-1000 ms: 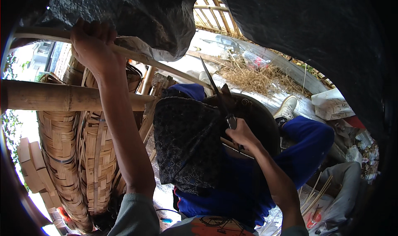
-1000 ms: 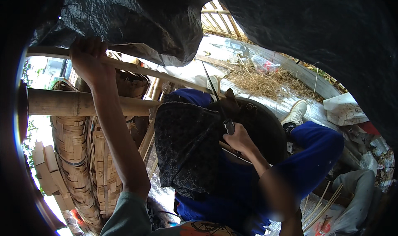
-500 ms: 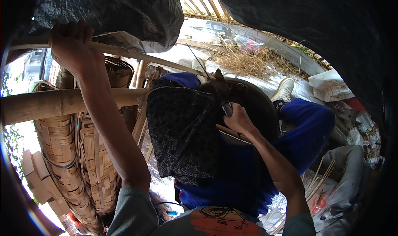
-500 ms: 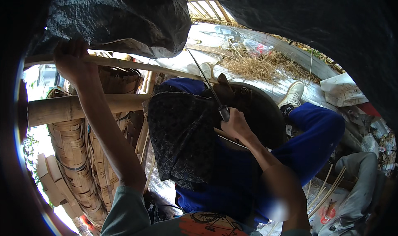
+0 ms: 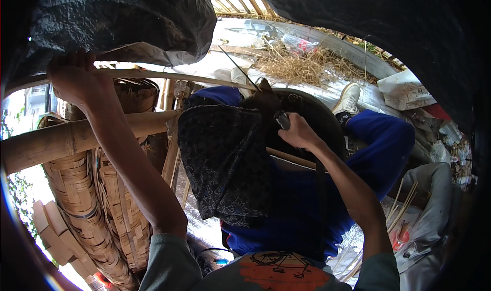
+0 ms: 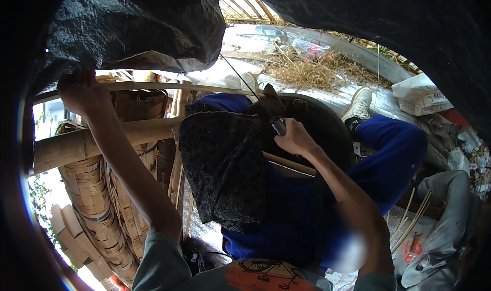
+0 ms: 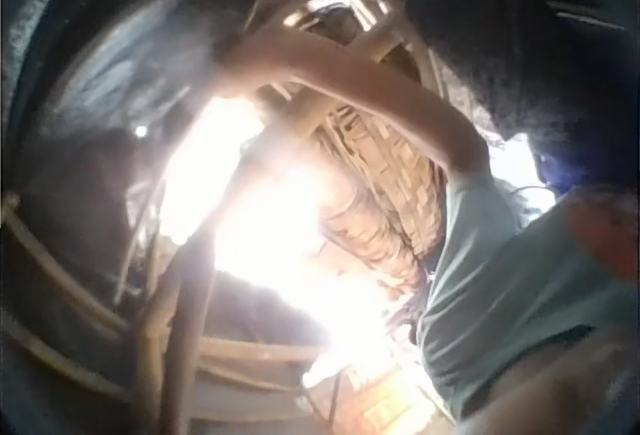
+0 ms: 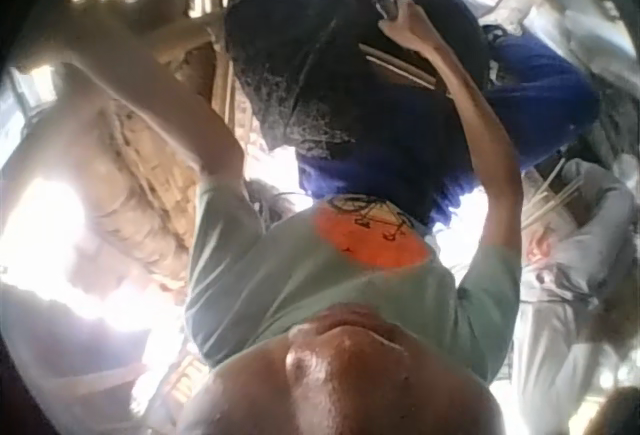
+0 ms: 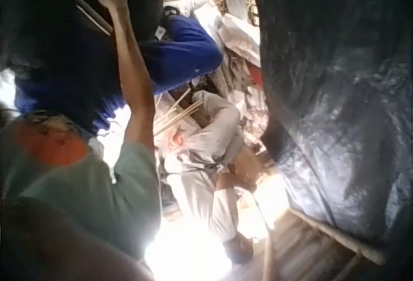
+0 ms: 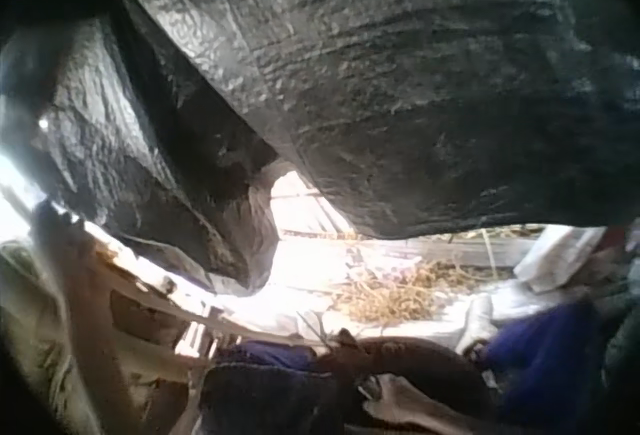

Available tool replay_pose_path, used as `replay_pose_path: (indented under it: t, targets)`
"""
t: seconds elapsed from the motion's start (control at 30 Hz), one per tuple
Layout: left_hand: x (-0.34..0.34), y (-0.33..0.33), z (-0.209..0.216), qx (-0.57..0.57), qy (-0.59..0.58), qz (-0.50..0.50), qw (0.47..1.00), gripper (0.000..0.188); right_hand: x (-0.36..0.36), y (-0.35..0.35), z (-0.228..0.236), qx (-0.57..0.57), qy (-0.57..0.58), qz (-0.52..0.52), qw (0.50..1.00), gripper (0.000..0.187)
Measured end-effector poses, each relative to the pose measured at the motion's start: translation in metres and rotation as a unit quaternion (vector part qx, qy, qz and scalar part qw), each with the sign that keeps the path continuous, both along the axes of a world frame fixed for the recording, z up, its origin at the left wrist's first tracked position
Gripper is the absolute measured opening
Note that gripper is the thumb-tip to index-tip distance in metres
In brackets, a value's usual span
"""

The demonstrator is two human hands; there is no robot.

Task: Splitting bamboo strips using a large knife in a workshop environment.

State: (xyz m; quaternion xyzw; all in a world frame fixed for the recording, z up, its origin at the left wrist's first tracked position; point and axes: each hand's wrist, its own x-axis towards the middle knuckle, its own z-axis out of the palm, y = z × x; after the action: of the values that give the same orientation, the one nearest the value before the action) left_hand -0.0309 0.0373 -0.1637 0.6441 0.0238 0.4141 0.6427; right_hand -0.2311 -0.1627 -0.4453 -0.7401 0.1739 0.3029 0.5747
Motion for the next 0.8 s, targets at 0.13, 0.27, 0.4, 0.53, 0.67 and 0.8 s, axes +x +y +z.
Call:
replay_pose_path:
  t: [0.13, 0.27, 0.4, 0.53, 0.67, 0.8]
  targets:
    - [-0.005, -0.008, 0.005, 0.024, -0.021, -0.008, 0.999, 0.016, 0.016, -0.005, 0.017, 0.016, -0.205, 0.017, 0.979, 0.015]
    - [-0.006, -0.032, 0.003, 0.002, -0.034, 0.008, 0.999, 0.014, -0.031, 0.008, -0.085, 0.016, -0.161, -0.063, 0.985, 0.01]
    - [0.011, -0.013, -0.008, 0.048, -0.025, 0.009, 0.998, 0.027, -0.02, -0.014, -0.076, -0.028, -0.113, 0.0, 0.993, 0.012]
    - [0.014, -0.005, 0.01, 0.044, -0.035, -0.002, 0.998, 0.023, 0.012, -0.018, -0.012, 0.031, -0.212, 0.039, 0.976, 0.012]
    - [0.018, 0.003, 0.008, 0.015, -0.053, -0.007, 0.998, 0.016, 0.009, -0.014, -0.017, 0.098, -0.272, 0.017, 0.957, 0.01]
    - [0.037, 0.011, 0.0, 0.038, -0.024, -0.011, 0.999, 0.025, -0.024, -0.012, -0.103, 0.027, -0.007, 0.009, 1.0, 0.014]
